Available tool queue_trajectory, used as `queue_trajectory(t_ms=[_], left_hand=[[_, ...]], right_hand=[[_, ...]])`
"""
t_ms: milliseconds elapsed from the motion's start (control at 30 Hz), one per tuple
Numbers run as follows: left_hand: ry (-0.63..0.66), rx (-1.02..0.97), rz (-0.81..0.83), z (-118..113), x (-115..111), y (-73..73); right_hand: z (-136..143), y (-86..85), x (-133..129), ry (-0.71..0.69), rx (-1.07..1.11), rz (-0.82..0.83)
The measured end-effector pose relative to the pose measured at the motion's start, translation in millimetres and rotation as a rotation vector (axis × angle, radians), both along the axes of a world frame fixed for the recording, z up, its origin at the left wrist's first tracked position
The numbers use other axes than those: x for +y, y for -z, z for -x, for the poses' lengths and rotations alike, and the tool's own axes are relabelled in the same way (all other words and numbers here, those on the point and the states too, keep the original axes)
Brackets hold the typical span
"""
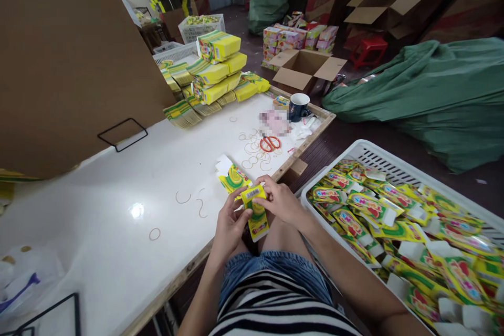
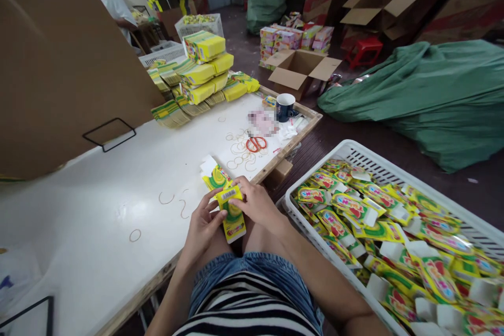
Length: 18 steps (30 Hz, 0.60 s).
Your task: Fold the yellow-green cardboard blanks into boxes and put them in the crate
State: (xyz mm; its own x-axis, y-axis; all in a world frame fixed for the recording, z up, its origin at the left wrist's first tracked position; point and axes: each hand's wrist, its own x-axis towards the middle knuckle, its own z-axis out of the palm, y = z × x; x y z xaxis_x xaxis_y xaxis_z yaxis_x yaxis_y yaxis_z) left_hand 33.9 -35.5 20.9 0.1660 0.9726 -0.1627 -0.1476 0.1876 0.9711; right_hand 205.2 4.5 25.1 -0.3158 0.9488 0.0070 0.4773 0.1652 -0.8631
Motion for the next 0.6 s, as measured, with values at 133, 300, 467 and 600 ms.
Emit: queue_trajectory(t_ms=[133, 300, 467, 600], left_hand=[[-0.017, 0.004, 0.014, -0.6, 0.9, 0.9], [0.016, -0.003, 0.001, -6.3, 1.2, -1.5], [-0.035, 0.005, 0.002, -5.0, 3.2, -3.2], [0.008, -0.02, 0.033, 0.2, 4.7, -6.9]], right_hand=[[-1.2, 4.7, -1.7, -0.02, 0.113, 0.065], [0.8, -0.8, -2.4, 0.0, 0.021, 0.079], [-4.1, -6.5, -0.7, 0.027, 0.0, 0.054], [-16.0, 0.4, -0.8, -0.068, 0.406, 0.146]])
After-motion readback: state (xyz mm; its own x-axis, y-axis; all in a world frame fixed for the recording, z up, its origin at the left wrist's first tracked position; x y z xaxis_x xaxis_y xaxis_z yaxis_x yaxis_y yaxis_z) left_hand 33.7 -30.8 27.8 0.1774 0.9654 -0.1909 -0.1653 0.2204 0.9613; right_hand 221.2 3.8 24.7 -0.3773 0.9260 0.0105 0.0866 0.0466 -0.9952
